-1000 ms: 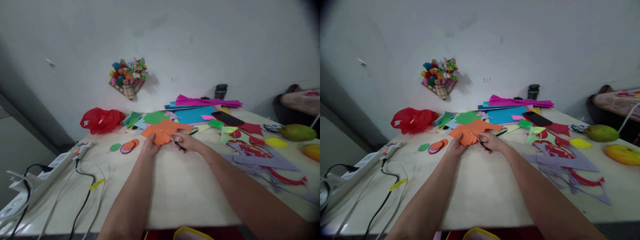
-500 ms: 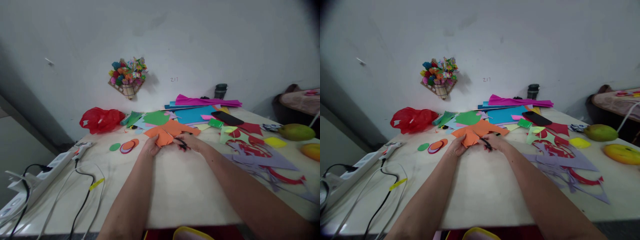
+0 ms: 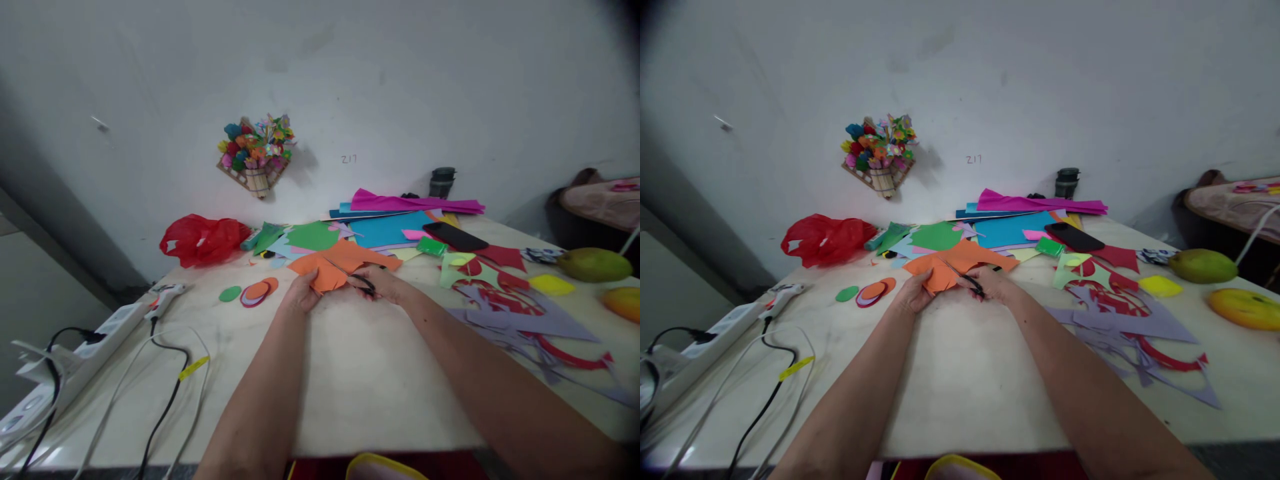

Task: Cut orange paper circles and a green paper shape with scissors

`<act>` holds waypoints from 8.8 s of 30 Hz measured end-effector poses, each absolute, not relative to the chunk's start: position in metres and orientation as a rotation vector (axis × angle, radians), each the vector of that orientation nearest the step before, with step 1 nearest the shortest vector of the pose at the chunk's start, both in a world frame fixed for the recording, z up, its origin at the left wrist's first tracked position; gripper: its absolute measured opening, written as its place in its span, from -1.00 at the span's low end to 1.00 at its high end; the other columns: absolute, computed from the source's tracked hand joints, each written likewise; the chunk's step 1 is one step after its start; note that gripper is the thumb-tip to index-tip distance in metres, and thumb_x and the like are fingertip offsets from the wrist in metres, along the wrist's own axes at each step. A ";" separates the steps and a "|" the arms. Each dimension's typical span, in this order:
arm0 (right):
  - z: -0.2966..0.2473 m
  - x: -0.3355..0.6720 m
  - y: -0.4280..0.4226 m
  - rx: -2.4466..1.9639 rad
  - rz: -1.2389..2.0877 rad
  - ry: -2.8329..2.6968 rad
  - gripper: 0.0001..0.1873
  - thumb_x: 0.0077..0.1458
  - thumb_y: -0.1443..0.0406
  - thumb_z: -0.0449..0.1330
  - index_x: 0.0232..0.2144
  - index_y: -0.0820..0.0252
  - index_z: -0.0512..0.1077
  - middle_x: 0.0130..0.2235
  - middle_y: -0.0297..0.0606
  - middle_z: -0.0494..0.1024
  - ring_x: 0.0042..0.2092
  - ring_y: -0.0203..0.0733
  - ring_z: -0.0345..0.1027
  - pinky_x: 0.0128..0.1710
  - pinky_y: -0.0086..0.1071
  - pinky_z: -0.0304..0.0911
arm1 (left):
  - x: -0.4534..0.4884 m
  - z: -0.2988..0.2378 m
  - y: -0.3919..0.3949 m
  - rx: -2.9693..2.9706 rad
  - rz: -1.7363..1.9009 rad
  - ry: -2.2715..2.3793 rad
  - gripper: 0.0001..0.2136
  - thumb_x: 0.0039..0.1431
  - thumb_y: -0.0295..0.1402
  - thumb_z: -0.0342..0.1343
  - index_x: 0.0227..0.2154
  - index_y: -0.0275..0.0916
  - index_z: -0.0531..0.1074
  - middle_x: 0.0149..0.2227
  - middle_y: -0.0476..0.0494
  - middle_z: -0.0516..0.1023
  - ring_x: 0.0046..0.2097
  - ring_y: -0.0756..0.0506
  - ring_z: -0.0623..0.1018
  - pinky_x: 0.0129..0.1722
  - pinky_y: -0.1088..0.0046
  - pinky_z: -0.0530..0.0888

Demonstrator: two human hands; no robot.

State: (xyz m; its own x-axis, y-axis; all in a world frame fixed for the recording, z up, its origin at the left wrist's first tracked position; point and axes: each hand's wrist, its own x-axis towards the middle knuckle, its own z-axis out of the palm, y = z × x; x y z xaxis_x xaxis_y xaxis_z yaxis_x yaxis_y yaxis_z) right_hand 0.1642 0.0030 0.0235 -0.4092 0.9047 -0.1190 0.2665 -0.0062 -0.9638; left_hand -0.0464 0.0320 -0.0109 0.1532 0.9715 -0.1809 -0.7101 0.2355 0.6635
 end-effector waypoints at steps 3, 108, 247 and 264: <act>0.024 0.164 0.003 -1.264 1.420 -1.663 -0.59 0.06 0.18 0.31 -0.63 0.14 0.19 -0.65 -0.40 0.35 -0.66 -0.43 0.12 -0.62 -0.48 0.01 | -0.044 -0.007 0.029 0.488 1.287 0.683 -0.59 0.37 -0.62 0.01 0.23 -0.38 0.43 -0.03 -0.38 0.71 -0.01 -0.24 0.72 0.13 0.19 0.61; 0.012 0.184 0.016 -1.233 1.430 -1.777 -0.66 -0.10 0.08 0.42 -0.46 0.19 0.44 -0.62 -0.43 0.39 -0.64 -0.39 0.19 -0.67 -0.49 -0.08 | -0.048 -0.009 0.035 0.547 1.475 0.804 -0.68 0.00 -0.54 0.36 -0.13 -0.32 0.57 -0.26 -0.26 0.73 -0.14 -0.27 0.73 0.06 0.15 0.63; 0.005 0.163 0.013 -1.111 1.419 -1.719 -0.60 -0.04 0.05 0.40 -0.59 0.17 0.36 -0.65 -0.38 0.40 -0.67 -0.39 0.16 -0.67 -0.45 -0.06 | -0.048 -0.016 0.036 0.699 1.370 0.779 -0.73 -0.14 -0.41 0.48 -0.35 -0.26 0.56 -0.33 -0.24 0.73 0.00 -0.38 0.71 0.14 0.09 0.60; 0.009 0.159 0.009 -1.139 1.412 -1.689 -0.45 -0.07 -0.06 0.45 -0.64 0.15 0.27 -0.67 -0.41 0.38 -0.69 -0.43 0.08 -0.69 -0.47 -0.03 | -0.050 -0.020 0.034 0.928 1.239 0.699 -0.64 -0.25 -0.26 0.56 -0.38 -0.28 0.59 -0.31 -0.25 0.73 -0.06 -0.39 0.71 0.02 0.13 0.59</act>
